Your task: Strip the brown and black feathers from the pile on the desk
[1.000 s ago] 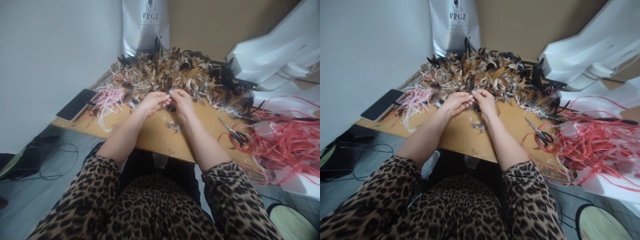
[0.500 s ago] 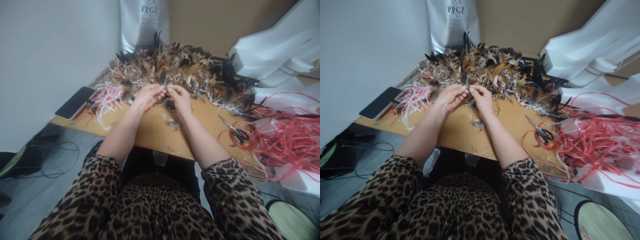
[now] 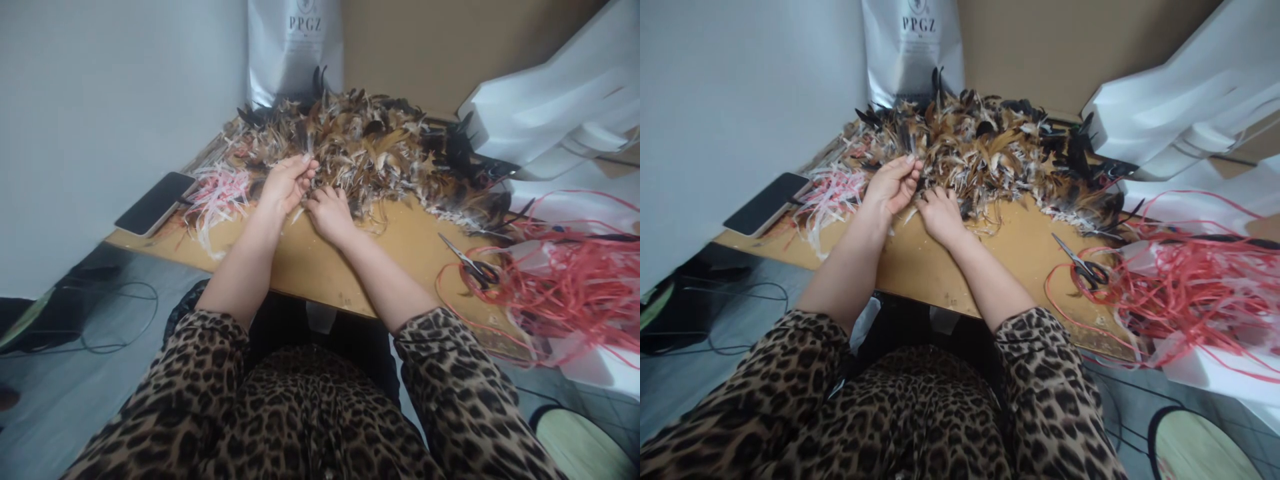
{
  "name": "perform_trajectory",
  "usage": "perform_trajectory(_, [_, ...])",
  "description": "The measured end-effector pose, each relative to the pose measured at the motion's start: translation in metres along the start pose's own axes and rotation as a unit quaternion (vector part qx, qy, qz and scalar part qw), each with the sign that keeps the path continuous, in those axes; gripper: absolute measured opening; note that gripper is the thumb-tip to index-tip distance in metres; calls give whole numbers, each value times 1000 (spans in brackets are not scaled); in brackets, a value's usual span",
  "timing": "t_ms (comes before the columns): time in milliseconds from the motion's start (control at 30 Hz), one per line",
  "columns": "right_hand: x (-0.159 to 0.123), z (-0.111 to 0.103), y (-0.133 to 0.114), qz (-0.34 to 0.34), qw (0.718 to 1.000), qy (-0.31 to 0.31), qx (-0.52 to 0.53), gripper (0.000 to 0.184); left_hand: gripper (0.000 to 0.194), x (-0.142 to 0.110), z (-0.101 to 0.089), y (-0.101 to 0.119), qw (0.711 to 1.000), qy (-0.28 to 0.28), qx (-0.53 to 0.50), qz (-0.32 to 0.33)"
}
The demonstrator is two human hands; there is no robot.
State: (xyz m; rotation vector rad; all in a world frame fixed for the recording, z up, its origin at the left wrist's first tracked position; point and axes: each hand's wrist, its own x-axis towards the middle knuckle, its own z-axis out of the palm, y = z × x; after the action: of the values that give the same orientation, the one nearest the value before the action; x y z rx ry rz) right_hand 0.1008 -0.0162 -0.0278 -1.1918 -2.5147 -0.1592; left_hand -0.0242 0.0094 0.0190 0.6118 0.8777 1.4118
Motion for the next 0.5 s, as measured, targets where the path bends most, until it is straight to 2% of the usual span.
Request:
perform_trajectory(100, [1, 0, 7, 3, 999, 28, -19, 32, 9, -2, 0, 1, 1000, -13, 4, -3])
perform_trajectory(300, [-8, -30, 36, 52, 984, 172, -15, 29, 13, -4, -3, 3, 999, -35, 10, -20])
perform_trajectory(500, [-16, -43, 65, 120, 957, 260, -43, 27, 6, -13, 1, -3, 983, -135, 56, -112])
